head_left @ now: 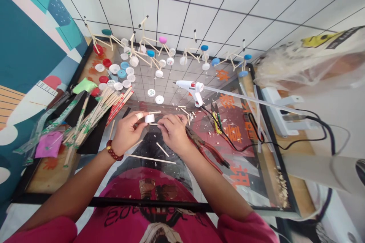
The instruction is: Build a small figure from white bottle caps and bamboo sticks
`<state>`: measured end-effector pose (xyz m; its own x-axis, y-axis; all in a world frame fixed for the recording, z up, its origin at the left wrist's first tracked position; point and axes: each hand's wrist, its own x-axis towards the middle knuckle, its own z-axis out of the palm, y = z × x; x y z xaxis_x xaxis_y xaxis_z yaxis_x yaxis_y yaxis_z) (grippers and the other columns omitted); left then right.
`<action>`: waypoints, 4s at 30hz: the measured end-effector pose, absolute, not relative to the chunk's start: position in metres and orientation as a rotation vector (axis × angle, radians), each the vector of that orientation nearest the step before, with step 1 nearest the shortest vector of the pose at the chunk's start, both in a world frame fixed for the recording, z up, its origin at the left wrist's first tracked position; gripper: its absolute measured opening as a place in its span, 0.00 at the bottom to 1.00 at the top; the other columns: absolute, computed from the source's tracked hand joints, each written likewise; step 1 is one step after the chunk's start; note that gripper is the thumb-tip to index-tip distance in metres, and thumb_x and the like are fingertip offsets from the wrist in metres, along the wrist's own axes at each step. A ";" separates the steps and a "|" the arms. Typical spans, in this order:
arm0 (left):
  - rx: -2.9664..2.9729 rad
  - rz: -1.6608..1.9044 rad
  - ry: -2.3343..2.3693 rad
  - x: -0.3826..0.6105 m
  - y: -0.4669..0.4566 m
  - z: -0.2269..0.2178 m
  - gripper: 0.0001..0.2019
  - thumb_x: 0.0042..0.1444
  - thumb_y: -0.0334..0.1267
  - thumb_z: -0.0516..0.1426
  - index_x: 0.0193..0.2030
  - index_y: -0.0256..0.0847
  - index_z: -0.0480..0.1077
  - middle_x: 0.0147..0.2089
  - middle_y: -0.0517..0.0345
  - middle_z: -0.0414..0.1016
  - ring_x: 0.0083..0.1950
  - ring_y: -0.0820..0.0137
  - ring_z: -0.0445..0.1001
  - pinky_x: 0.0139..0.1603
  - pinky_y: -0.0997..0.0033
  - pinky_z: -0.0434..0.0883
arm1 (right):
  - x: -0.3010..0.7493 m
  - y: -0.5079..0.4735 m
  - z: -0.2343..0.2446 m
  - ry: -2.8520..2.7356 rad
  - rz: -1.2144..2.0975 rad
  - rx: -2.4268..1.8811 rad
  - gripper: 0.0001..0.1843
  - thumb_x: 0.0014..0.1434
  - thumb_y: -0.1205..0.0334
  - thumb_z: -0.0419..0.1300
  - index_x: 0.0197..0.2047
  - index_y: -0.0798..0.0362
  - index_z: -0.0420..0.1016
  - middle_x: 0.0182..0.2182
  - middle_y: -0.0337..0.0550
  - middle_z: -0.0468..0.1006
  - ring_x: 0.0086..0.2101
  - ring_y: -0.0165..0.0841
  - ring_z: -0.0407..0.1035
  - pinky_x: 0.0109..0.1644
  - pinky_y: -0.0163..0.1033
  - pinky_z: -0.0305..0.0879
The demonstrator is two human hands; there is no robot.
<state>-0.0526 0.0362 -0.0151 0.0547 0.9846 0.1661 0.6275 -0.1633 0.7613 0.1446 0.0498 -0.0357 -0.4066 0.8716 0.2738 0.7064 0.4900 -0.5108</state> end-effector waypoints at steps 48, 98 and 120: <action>1.896 1.009 1.558 -0.055 0.037 -0.022 0.11 0.59 0.32 0.58 0.47 0.41 0.76 0.49 0.54 0.80 0.45 0.68 0.79 0.46 0.72 0.77 | 0.143 0.051 -0.034 -2.183 0.439 -1.266 0.07 0.64 0.71 0.58 0.38 0.50 0.74 0.37 0.39 0.78 0.42 0.33 0.70 0.55 0.45 0.47; 1.863 0.968 1.569 -0.054 0.037 -0.018 0.12 0.58 0.32 0.57 0.48 0.41 0.76 0.49 0.53 0.79 0.42 0.69 0.79 0.42 0.72 0.77 | 0.144 0.047 -0.036 -2.130 0.436 -1.329 0.07 0.58 0.64 0.60 0.41 0.49 0.75 0.41 0.41 0.75 0.44 0.35 0.69 0.56 0.47 0.48; 1.878 0.938 1.595 -0.054 0.037 -0.018 0.11 0.59 0.33 0.56 0.48 0.42 0.76 0.49 0.53 0.80 0.45 0.67 0.79 0.46 0.70 0.77 | 0.145 0.048 -0.035 -2.208 0.431 -1.308 0.08 0.64 0.66 0.57 0.39 0.48 0.77 0.39 0.40 0.75 0.43 0.33 0.68 0.57 0.47 0.46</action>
<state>-0.0536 0.0372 -0.0182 0.0759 0.9802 0.1827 0.6359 -0.1887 0.7483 0.1447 0.0484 -0.0346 -0.3890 0.8773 0.2809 0.7073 0.4799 -0.5191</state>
